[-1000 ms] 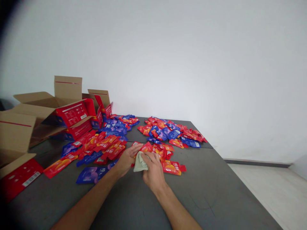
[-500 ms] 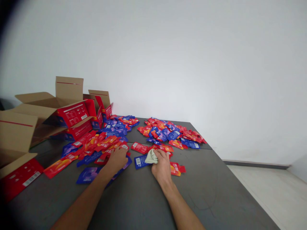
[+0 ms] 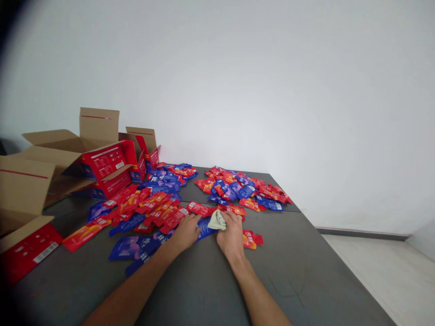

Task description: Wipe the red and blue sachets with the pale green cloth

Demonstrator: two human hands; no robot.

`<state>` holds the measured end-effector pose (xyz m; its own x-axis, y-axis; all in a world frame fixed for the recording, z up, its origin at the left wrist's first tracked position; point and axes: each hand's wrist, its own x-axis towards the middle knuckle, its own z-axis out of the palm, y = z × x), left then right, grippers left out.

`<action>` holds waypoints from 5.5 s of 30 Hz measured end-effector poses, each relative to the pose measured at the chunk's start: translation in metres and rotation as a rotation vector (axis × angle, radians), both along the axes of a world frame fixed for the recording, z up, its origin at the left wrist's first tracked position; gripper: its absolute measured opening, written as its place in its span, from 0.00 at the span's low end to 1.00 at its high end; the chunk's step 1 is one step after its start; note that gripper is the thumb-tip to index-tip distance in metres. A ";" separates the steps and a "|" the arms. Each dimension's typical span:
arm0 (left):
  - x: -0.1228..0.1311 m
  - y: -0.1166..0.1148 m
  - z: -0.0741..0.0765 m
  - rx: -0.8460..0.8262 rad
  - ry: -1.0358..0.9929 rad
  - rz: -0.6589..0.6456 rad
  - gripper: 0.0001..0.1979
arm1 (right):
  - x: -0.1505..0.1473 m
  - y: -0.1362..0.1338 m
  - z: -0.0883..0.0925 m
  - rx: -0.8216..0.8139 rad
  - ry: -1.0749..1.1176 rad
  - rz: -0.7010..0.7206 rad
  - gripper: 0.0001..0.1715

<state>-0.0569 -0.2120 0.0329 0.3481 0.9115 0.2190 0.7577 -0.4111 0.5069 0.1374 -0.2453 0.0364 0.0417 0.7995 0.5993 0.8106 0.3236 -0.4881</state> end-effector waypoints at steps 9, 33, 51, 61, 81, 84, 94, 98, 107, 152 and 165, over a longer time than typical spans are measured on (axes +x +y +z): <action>-0.023 0.016 0.003 -0.706 -0.946 -0.040 0.18 | -0.005 -0.005 0.004 0.082 0.034 0.078 0.37; -0.005 -0.003 0.031 -0.962 -1.476 -0.169 0.19 | -0.042 -0.034 0.019 0.018 -0.111 0.376 0.46; -0.004 0.005 0.017 -0.731 -1.559 -0.003 0.22 | -0.052 -0.037 0.017 -0.023 -0.146 0.500 0.47; -0.012 0.008 0.021 -0.604 -1.558 0.122 0.24 | -0.026 -0.021 0.011 0.187 0.076 0.212 0.41; 0.007 -0.005 0.024 -0.916 -1.575 -0.111 0.17 | -0.038 -0.031 0.016 0.095 -0.098 0.427 0.46; 0.007 -0.009 0.019 -0.917 -1.534 -0.167 0.17 | -0.030 -0.027 0.016 0.133 -0.053 0.309 0.46; 0.011 -0.011 0.022 -0.933 -1.506 -0.196 0.18 | -0.024 -0.025 0.018 0.148 -0.065 0.241 0.46; 0.007 -0.005 0.020 -0.950 -1.536 -0.130 0.16 | -0.044 -0.035 0.021 0.025 -0.150 0.429 0.47; -0.011 0.006 0.026 -0.326 -1.092 0.034 0.10 | -0.036 -0.028 0.016 -0.002 -0.098 0.371 0.45; -0.001 0.044 0.022 0.048 -0.422 -0.069 0.20 | -0.017 -0.019 0.016 0.108 0.062 0.278 0.40; 0.005 -0.011 0.026 -0.561 -1.390 -0.177 0.17 | -0.029 -0.027 0.012 0.106 0.004 0.390 0.45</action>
